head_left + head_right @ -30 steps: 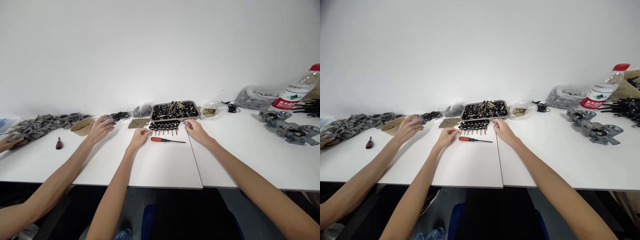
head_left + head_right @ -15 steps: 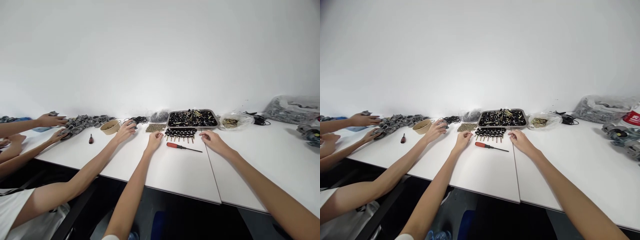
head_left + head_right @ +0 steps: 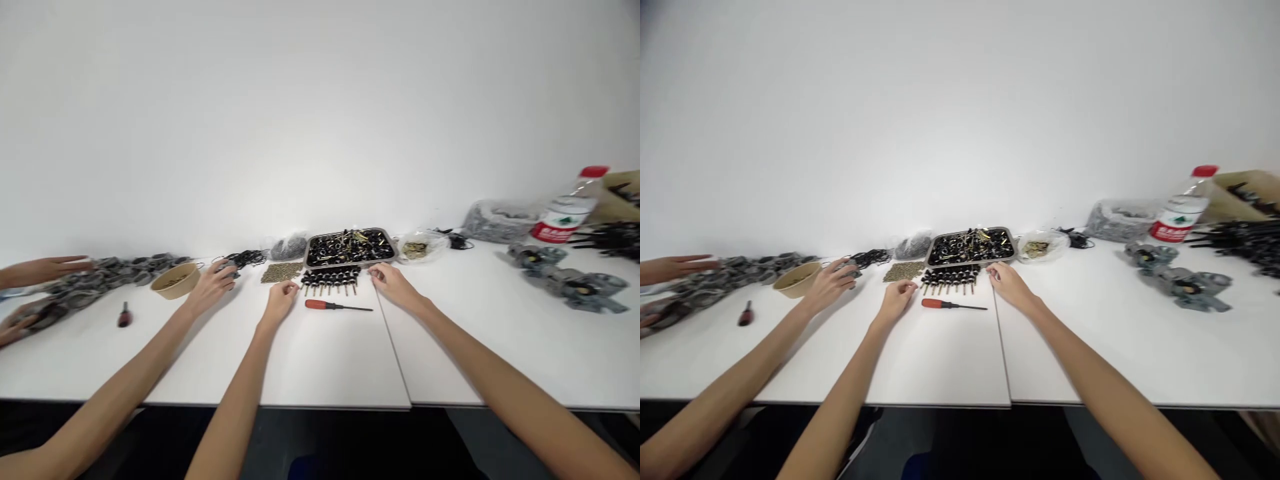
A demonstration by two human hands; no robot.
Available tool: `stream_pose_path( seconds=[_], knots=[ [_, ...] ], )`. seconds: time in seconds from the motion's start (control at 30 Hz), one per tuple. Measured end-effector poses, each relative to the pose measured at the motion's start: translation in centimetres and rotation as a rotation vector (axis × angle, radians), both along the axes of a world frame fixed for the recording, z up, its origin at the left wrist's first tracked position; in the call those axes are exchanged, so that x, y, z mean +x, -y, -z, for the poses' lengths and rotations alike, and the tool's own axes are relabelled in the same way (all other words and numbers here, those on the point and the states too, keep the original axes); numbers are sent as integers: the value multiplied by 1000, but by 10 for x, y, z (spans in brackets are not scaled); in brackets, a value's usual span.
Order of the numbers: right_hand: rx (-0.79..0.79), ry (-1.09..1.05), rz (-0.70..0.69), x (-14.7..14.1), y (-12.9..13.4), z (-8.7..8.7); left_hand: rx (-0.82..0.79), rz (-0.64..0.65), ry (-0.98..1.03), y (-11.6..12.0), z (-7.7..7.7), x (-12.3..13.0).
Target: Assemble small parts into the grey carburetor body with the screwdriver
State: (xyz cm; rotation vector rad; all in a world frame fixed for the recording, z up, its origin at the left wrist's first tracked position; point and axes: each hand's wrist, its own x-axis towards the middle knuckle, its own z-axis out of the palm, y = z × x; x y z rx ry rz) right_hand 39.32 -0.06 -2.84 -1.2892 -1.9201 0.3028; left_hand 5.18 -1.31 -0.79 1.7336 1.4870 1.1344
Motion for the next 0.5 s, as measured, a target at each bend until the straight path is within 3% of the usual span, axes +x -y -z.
stream_pose_path(
  seconds=[0.13,0.3,0.4,0.5],
  knots=[
    [21,63,160,8,-25,-28,22,-47,0,-2,4,0],
    [-9,130,284,1,-83,-58,34,-56,-10,-3,7,0],
    [-56,157,301,-14,-108,-60,45,-59,-18,-2,7,-1],
    [-90,172,289,-27,-118,-54,49,-54,-25,-1,6,0]
  ],
)
